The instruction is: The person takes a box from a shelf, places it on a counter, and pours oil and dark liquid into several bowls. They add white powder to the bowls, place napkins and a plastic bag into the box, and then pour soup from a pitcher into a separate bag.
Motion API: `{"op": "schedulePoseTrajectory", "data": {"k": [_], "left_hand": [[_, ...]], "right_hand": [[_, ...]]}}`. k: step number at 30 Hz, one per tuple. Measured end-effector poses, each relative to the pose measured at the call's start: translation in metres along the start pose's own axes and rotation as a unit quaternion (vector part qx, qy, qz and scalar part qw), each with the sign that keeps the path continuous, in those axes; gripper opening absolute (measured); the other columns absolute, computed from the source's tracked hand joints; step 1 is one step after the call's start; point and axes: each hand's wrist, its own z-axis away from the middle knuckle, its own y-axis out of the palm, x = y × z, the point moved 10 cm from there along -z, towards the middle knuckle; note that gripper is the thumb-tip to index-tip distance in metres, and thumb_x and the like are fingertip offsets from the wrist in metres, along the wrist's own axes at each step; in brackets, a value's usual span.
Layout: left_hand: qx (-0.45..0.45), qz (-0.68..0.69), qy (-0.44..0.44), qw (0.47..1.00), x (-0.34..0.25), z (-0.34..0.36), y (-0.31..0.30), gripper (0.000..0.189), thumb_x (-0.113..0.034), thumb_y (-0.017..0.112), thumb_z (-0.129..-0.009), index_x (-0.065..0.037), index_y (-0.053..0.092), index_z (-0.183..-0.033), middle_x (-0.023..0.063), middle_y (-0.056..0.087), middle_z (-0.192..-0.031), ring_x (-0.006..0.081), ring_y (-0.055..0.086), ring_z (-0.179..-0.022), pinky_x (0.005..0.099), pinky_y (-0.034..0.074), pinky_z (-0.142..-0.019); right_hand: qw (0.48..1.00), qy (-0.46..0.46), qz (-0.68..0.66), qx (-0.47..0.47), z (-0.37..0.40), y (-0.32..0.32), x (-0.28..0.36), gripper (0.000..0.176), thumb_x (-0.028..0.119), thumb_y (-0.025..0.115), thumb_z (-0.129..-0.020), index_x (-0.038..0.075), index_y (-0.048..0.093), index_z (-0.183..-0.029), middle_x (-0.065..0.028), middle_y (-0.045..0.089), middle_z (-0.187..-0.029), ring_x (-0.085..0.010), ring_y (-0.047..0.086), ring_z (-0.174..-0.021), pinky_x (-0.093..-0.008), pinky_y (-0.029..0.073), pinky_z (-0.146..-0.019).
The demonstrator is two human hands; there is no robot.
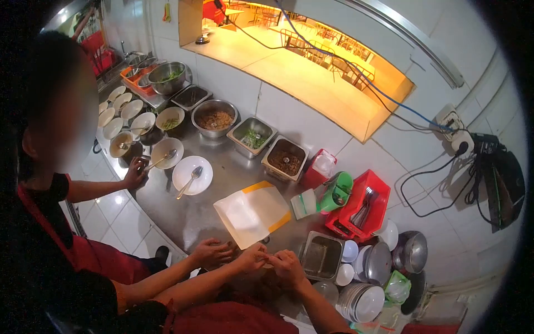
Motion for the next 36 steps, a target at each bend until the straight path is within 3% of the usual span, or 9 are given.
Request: {"op": "schedulePoseTrajectory", "data": {"k": [1, 8, 13, 19, 31, 34, 36], "left_hand": [[0.007, -0.009, 0.009, 1.000, -0.001, -0.002, 0.004, 0.015, -0.006, 0.073, -0.077, -0.009, 0.075, -0.092, 0.0096, 0.056, -0.096, 0.0265, 0.057, -0.093, 0.0369, 0.048, -0.079], [0.022, 0.004, 0.015, 1.000, 0.000, -0.008, 0.007, 0.015, -0.011, 0.074, -0.077, -0.013, 0.077, -0.092, 0.0082, 0.054, -0.092, 0.0270, 0.054, -0.091, 0.0366, 0.045, -0.078], [0.108, -0.019, 0.036, 0.993, 0.003, -0.010, 0.019, 0.016, -0.017, 0.072, -0.080, -0.021, 0.077, -0.095, 0.0078, 0.053, -0.094, 0.0271, 0.051, -0.092, 0.0388, 0.043, -0.081], [0.170, -0.018, 0.079, 0.982, -0.002, -0.008, 0.029, 0.012, -0.025, 0.071, -0.083, -0.017, 0.076, -0.090, 0.0083, 0.053, -0.096, 0.0279, 0.050, -0.092, 0.0408, 0.040, -0.082], [0.111, -0.043, 0.112, 0.987, -0.016, 0.001, 0.028, 0.010, -0.020, 0.075, -0.073, -0.011, 0.071, -0.071, 0.0089, 0.053, -0.091, 0.0303, 0.047, -0.088, 0.0408, 0.038, -0.074], [0.141, -0.081, 0.093, 0.982, -0.015, 0.004, 0.030, 0.011, -0.018, 0.075, -0.075, -0.009, 0.072, -0.080, 0.0113, 0.053, -0.101, 0.0329, 0.047, -0.094, 0.0428, 0.042, -0.080], [0.109, -0.067, 0.075, 0.989, -0.020, 0.006, 0.024, 0.010, -0.016, 0.075, -0.074, -0.009, 0.072, -0.080, 0.0112, 0.054, -0.099, 0.0327, 0.047, -0.092, 0.0422, 0.042, -0.080]], "right_hand": [[1.000, -0.001, -0.007, -0.018, -0.002, -0.007, 0.003, 0.015, 0.011, 0.065, -0.074, 0.012, 0.070, -0.089, -0.0067, 0.059, -0.081, -0.0270, 0.059, -0.081, -0.0391, 0.047, -0.073], [1.000, 0.023, 0.002, 0.008, -0.006, -0.007, 0.000, 0.018, 0.010, 0.067, -0.075, 0.011, 0.071, -0.092, -0.0069, 0.061, -0.082, -0.0274, 0.061, -0.080, -0.0398, 0.049, -0.073], [1.000, 0.009, 0.012, 0.018, 0.002, 0.005, -0.012, 0.017, 0.007, 0.066, -0.075, 0.009, 0.071, -0.092, -0.0077, 0.063, -0.084, -0.0281, 0.062, -0.083, -0.0403, 0.050, -0.076], [0.998, 0.006, 0.007, 0.056, -0.004, 0.008, -0.007, 0.014, 0.007, 0.067, -0.075, 0.007, 0.069, -0.089, -0.0092, 0.063, -0.085, -0.0295, 0.062, -0.084, -0.0405, 0.050, -0.076], [0.984, 0.107, -0.067, 0.127, 0.010, 0.033, -0.022, 0.008, 0.010, 0.066, -0.081, 0.005, 0.066, -0.088, -0.0134, 0.062, -0.088, -0.0348, 0.059, -0.085, -0.0432, 0.048, -0.077], [0.978, 0.144, -0.100, 0.116, 0.020, 0.040, -0.036, 0.007, 0.009, 0.065, -0.083, 0.004, 0.066, -0.088, -0.0154, 0.061, -0.088, -0.0358, 0.059, -0.086, -0.0445, 0.048, -0.077], [0.974, 0.161, -0.105, 0.118, 0.023, 0.042, -0.037, 0.008, 0.008, 0.065, -0.083, 0.004, 0.066, -0.089, -0.0164, 0.061, -0.089, -0.0367, 0.059, -0.086, -0.0448, 0.048, -0.077]]}}
